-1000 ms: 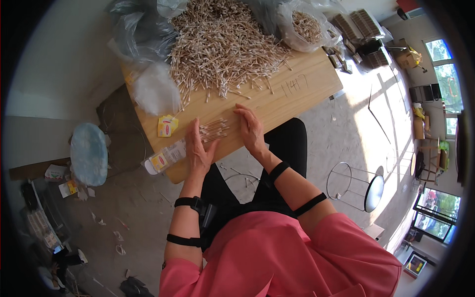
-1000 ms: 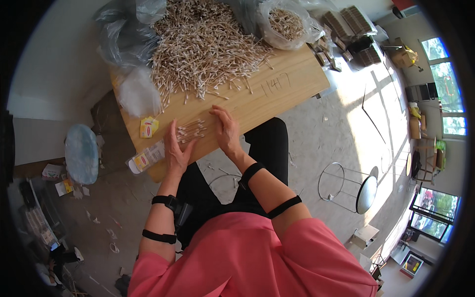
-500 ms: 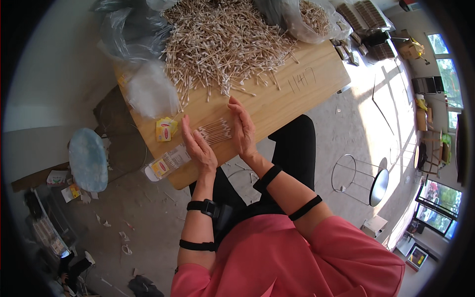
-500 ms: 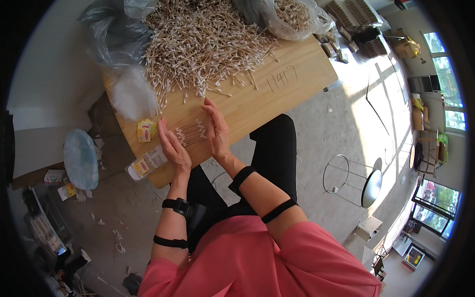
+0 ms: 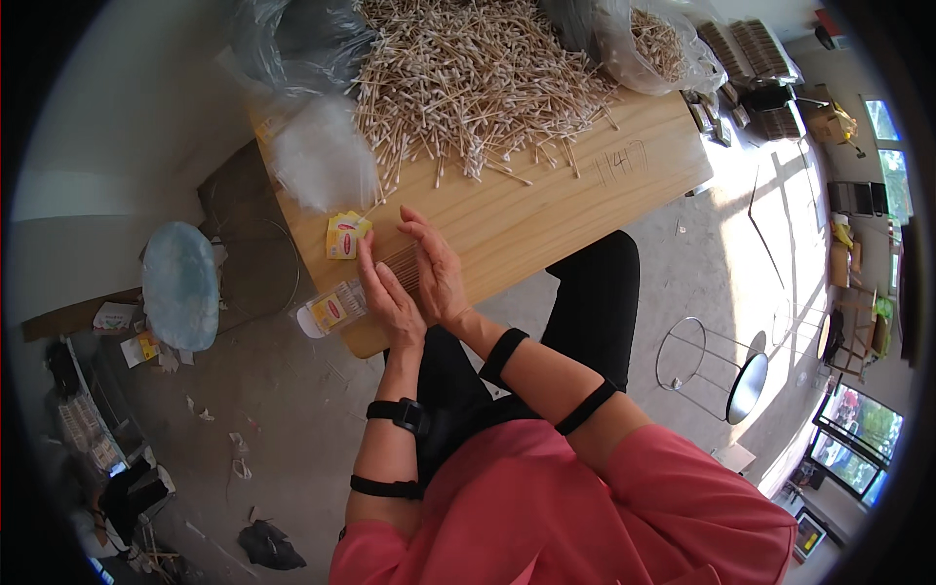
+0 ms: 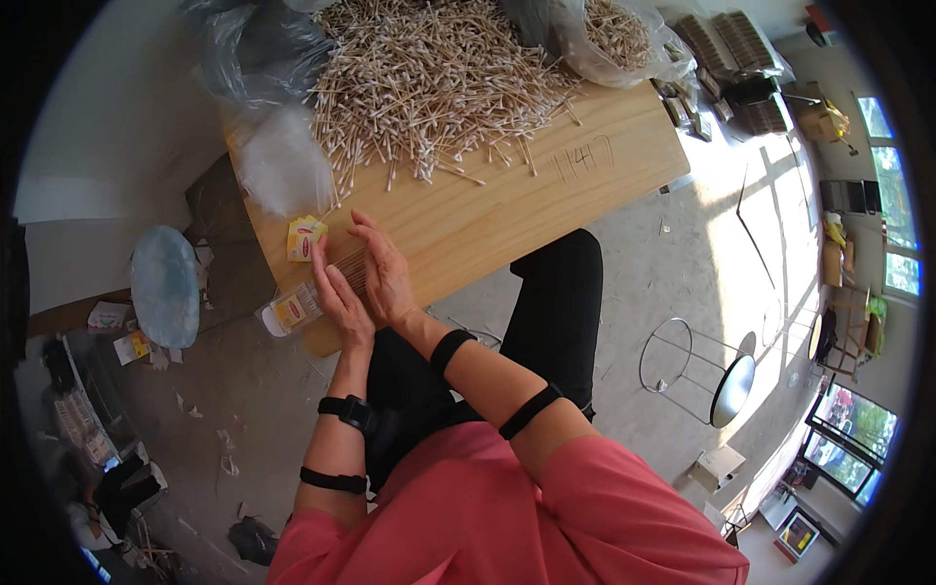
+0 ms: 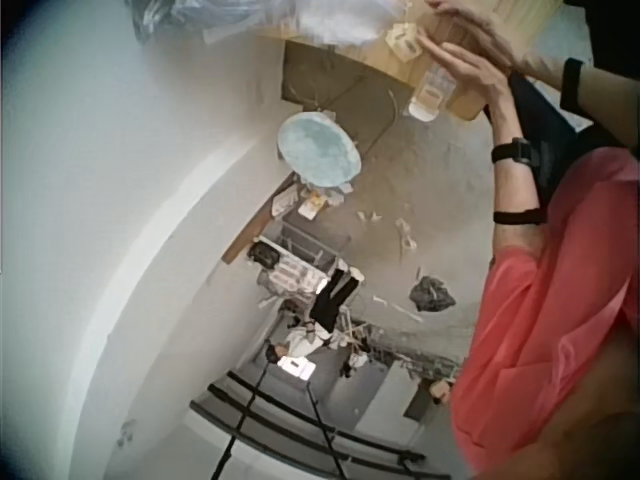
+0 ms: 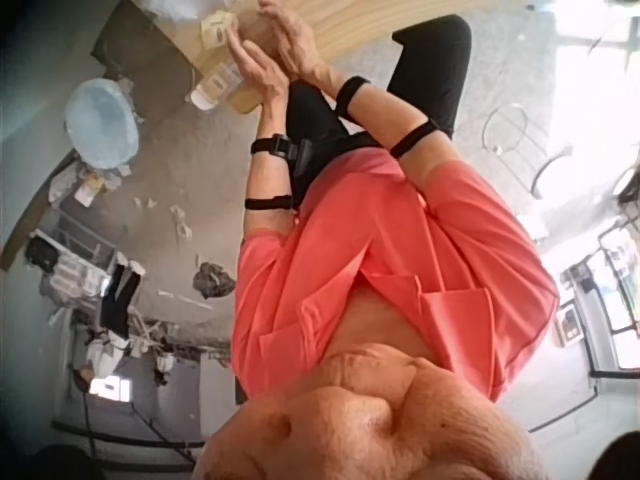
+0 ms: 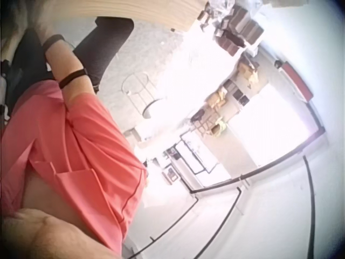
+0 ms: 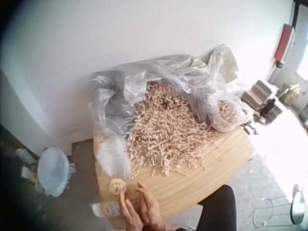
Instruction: Packing individual cotton swabs from a large pile into a small clear plastic bag.
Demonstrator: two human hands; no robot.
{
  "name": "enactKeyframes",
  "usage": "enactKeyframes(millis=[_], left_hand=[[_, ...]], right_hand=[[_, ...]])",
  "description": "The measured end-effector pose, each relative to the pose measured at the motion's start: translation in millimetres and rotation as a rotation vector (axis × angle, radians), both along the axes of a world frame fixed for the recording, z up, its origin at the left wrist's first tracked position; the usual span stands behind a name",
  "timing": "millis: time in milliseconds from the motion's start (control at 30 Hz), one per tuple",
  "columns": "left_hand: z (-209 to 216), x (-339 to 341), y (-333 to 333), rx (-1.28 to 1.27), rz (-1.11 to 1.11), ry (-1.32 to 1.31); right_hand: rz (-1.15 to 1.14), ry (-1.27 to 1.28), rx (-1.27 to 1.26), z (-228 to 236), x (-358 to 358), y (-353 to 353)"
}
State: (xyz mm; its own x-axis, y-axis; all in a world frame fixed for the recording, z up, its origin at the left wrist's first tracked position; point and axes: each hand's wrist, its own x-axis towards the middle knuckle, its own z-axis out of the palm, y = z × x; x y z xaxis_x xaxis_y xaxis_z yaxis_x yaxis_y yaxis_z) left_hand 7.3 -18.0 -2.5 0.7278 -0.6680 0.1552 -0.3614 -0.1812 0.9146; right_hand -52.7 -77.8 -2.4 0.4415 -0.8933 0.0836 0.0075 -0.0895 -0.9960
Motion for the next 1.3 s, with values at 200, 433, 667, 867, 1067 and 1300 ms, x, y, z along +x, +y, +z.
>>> enactKeyframes(millis=[200, 433, 667, 867, 1067, 1300], left_hand=[[12.6, 18.6, 29.5, -0.053, 0.063, -0.033], [27.8, -6.2, 115.3, 0.222, -0.199, -0.221], [29.5, -18.7, 92.7, 0.435, -0.39, -0.448], [29.3, 4.5, 49.4, 0.653, -0.454, -0.621], [31.6, 2.0, 43.0, 0.849, -0.488, -0.661], [35.6, 12.0, 61.4, 0.674, -0.455, -0.525]], right_hand=[[0.075, 0.091, -0.177, 12.7, -22.8, -4.6], [0.522, 0.63, -0.756, 9.0, -46.7, -6.2], [0.519, 0.817, -0.872, 0.1, -38.3, -7.4], [0.503, 0.887, -0.869, 1.4, -35.6, -1.6], [0.482, 0.836, -0.785, 0.6, -37.5, -0.3], [0.49, 0.917, -0.878, -3.6, -35.3, 1.5]])
